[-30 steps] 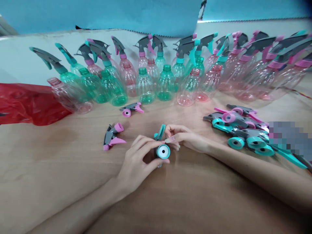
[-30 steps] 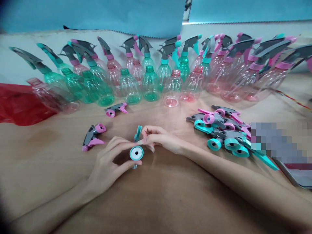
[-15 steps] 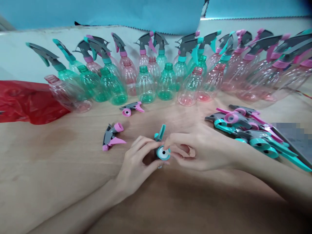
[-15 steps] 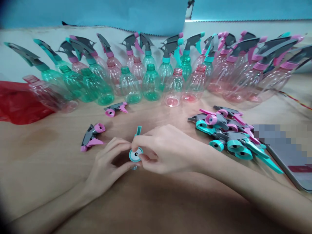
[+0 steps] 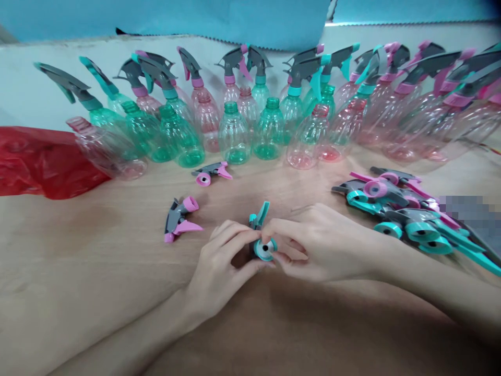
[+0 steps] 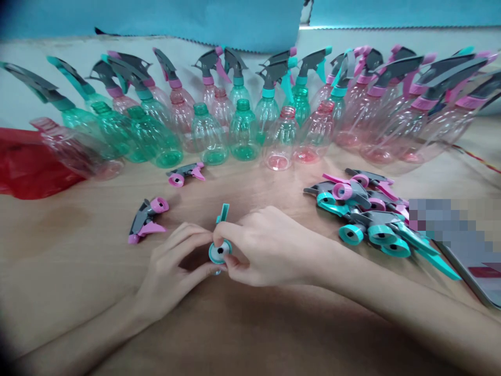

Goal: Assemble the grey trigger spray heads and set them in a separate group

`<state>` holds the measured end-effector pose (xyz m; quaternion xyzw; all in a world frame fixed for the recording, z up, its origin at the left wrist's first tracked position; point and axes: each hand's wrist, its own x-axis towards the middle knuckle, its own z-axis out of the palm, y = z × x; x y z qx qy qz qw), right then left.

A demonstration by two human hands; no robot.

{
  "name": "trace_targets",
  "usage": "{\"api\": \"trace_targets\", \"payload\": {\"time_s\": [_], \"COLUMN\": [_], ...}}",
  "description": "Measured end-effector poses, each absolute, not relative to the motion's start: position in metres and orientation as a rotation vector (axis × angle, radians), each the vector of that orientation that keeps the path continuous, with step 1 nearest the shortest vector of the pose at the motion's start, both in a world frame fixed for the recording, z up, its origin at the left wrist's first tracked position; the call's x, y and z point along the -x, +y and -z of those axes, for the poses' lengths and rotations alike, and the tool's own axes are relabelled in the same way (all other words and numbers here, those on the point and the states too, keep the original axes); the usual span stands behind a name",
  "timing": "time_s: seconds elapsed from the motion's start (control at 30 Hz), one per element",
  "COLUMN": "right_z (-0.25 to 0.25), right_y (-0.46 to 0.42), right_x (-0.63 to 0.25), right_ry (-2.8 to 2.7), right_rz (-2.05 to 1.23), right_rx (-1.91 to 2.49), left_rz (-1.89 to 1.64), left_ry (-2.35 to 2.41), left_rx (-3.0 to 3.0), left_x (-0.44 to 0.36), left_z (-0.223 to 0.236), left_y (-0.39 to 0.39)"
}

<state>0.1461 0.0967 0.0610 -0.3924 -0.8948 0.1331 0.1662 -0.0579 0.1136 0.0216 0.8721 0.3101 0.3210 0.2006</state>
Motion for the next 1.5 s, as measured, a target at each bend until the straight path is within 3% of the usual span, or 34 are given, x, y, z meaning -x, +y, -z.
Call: {"api": "trace_targets", "payload": {"time_s": [0.4,0.8,1.17,1.5], "right_z": [-0.064,-0.058,-0.069,-0.059], "right_y": [0.087,0.091,0.091,0.086], "right_x": [-0.142,-0.14,-0.146,-0.137], "right_ry": [-2.607,-2.548,-2.684,-2.473], "right_rz": [0.095,0.065,-0.257,-0.294], "right_rx": [1.145,1.136,1.148,1.133], "left_rz": [-1.025,-0.991,-0.866,-0.903], "left_ry": [0.816,0.82,0.788,0.745], "left_rx": [-2.481,-2.477,-2.424,-2.432], "left_x": [0.058,0.058,0.06,0.061], "left_z": [-0.02,-0.018,-0.019,-0.02], "left_y": [0.113,0.113,0.115,0.115]}}
